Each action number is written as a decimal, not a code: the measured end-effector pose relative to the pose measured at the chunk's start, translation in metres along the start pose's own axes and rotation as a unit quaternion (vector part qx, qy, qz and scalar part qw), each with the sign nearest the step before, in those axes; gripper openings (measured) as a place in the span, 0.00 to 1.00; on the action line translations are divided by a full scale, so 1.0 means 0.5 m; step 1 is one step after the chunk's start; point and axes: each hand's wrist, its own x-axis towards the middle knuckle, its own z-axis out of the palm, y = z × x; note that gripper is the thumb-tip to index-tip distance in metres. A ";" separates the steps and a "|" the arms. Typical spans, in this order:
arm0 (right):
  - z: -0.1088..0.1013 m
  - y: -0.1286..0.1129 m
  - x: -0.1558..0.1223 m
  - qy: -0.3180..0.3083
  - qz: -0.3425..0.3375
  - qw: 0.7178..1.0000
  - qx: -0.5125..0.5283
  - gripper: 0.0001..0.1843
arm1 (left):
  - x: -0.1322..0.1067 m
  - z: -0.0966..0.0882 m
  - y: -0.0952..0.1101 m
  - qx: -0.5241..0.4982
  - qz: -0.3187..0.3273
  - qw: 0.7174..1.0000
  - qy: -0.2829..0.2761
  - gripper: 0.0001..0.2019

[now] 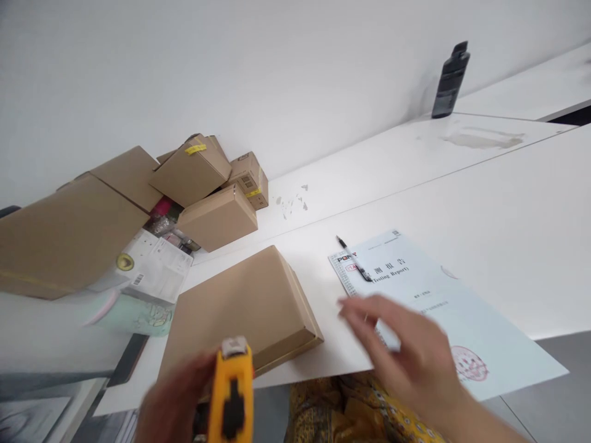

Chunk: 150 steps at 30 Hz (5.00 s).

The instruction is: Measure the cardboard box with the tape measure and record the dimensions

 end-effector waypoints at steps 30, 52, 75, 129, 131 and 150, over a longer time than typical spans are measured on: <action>0.063 0.346 0.191 -0.104 0.344 0.885 0.295 0.21 | 0.305 0.166 -0.089 0.348 0.218 0.910 0.055 0.27; 0.138 0.382 0.115 -0.136 0.363 0.905 0.174 0.20 | 0.252 0.546 -0.086 0.224 0.210 0.944 -0.120 0.30; 0.135 0.391 0.103 -0.170 0.303 0.936 0.052 0.19 | 0.248 0.528 -0.066 0.275 0.211 0.932 -0.105 0.27; 0.134 0.392 0.106 -0.160 0.286 0.945 0.008 0.16 | 0.245 0.536 -0.078 0.281 0.223 0.930 -0.082 0.28; 0.135 0.391 0.105 -0.163 0.286 0.944 0.006 0.17 | 0.245 0.534 -0.078 0.285 0.225 0.928 -0.083 0.28; 0.130 0.375 0.117 -0.155 0.311 0.938 0.018 0.17 | 0.252 0.533 -0.074 0.270 0.219 0.933 -0.091 0.25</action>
